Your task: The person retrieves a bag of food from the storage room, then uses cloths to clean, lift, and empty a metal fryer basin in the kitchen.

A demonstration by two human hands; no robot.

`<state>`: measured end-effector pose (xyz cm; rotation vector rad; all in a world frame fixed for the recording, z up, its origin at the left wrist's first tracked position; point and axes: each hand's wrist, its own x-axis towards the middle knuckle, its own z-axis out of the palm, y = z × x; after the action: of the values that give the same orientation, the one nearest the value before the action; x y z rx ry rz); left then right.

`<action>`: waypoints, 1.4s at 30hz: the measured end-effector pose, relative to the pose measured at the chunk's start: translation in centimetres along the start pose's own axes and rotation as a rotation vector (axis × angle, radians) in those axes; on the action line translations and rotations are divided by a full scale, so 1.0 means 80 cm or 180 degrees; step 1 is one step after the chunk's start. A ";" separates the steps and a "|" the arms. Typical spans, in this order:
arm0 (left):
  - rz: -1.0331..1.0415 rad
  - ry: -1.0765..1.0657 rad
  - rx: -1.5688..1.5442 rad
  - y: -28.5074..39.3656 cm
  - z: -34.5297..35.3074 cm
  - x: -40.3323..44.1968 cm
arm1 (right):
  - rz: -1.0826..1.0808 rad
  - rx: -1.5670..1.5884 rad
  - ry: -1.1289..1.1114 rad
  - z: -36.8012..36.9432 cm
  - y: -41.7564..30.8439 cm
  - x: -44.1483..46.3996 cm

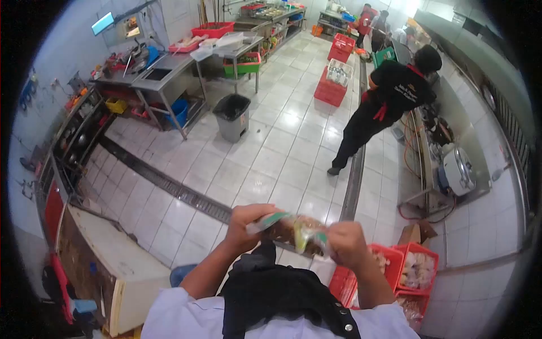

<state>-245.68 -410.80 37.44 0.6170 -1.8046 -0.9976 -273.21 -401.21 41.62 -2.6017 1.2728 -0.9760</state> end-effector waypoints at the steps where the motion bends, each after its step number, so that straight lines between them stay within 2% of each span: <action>1: -0.0215 -0.0124 -0.0184 -0.015 -0.016 0.041 | 0.0087 0.0187 0.0004 -0.016 0.014 0.045; 4: 0.0098 -0.0105 0.0170 -0.064 -0.037 0.160 | 0.0705 0.0021 0.0057 -0.040 0.156 0.091; 6: 0.0370 -0.0326 -0.0005 -0.069 -0.008 0.232 | 0.0598 0.0439 0.0174 -0.031 0.204 0.128; 8: 0.0327 -0.0529 -0.0043 -0.094 -0.011 0.309 | 0.0513 0.0648 0.0318 -0.052 0.244 0.176; 9: 0.0068 -0.0341 0.0108 -0.123 -0.011 0.349 | 0.0953 0.1326 0.0724 -0.051 0.284 0.165; 10: -0.0216 -0.0184 0.0263 -0.153 -0.010 0.388 | 0.0794 0.0965 0.0680 -0.065 0.323 0.176; 11: 0.0024 -0.0383 0.0291 -0.180 -0.006 0.428 | 0.0682 0.0616 0.0621 -0.083 0.360 0.190; 12: -0.0010 -0.0683 0.0107 -0.190 -0.007 0.451 | 0.0563 0.0266 0.0545 -0.093 0.395 0.203; 13: 0.0062 -0.0923 -0.0055 -0.194 -0.011 0.482 | 0.0759 -0.0151 0.0745 -0.088 0.416 0.202; 14: 0.0162 -0.1135 -0.0194 -0.213 -0.009 0.524 | 0.0896 0.1704 0.1039 -0.094 0.450 0.223; 16: 0.0109 -0.0268 0.0637 -0.305 0.032 0.616 | 0.1222 -0.1029 0.0671 -0.067 0.577 0.236; 18: 0.0532 -0.0845 0.0775 -0.355 0.035 0.700 | 0.1188 -0.0854 0.0198 -0.067 0.632 0.243; 19: 0.0345 -0.1132 0.0441 -0.368 0.021 0.724 | 0.0919 -0.0934 0.0060 -0.086 0.699 0.281; 21: 0.0057 -0.1575 0.0003 -0.405 0.005 0.802 | 0.1272 0.0237 0.0163 -0.120 0.778 0.357; 22: 0.0102 -0.1489 0.0161 -0.418 0.003 0.828 | 0.1377 0.0765 0.0296 -0.110 0.807 0.372; 24: -0.0013 -0.1210 0.0356 -0.447 0.011 0.869 | 0.1296 0.0521 0.0065 -0.115 0.847 0.410; 25: 0.0318 -0.0947 0.0559 -0.473 0.015 0.943 | 0.0964 0.0134 0.0119 -0.129 0.914 0.460; 26: -0.0118 -0.0763 0.0245 -0.469 0.008 0.981 | 0.0667 0.0676 -0.0023 -0.141 0.952 0.479; 28: 0.0002 -0.0499 0.0462 -0.536 -0.012 1.042 | 0.0410 -0.0007 -0.0293 -0.127 1.008 0.543; 29: -0.0246 -0.0603 0.0520 -0.544 -0.011 1.038 | 0.0474 0.0341 -0.0140 -0.117 1.024 0.546; 31: -0.0128 -0.0622 0.0781 -0.584 -0.018 1.110 | 0.0182 0.0620 0.0433 -0.107 1.127 0.618; 32: -0.0245 -0.0385 0.0179 -0.626 -0.020 1.125 | 0.0406 0.1089 -0.0368 -0.129 1.159 0.645; 33: -0.0647 -0.0239 0.0044 -0.650 -0.026 1.163 | 0.0832 0.0942 -0.0726 -0.116 1.213 0.661; 35: -0.1491 0.0023 -0.0318 -0.697 -0.028 1.209 | 0.1671 0.1297 -0.0650 -0.046 1.303 0.673; 36: -0.1784 0.0152 -0.0493 -0.727 -0.029 1.236 | 0.2004 0.1693 -0.0105 -0.007 1.337 0.685; 38: -0.1915 0.0518 -0.0880 -0.785 -0.029 1.321 | 0.2347 0.2599 0.0475 0.030 1.414 0.738; 40: -0.2099 0.0941 -0.1289 -0.828 -0.024 1.394 | 0.2739 0.3960 0.0302 0.050 1.464 0.775; 41: -0.2114 0.0931 -0.1240 -0.848 -0.030 1.442 | 0.2424 0.4051 0.0046 0.041 1.497 0.799; 42: -0.2126 0.0983 -0.1325 -0.868 -0.032 1.487 | 0.2601 0.3897 -0.0077 0.029 1.522 0.831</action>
<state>-294.57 -539.62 38.39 1.0685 -1.0762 -1.5667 -324.79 -529.73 32.33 -1.0419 1.0229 -1.0157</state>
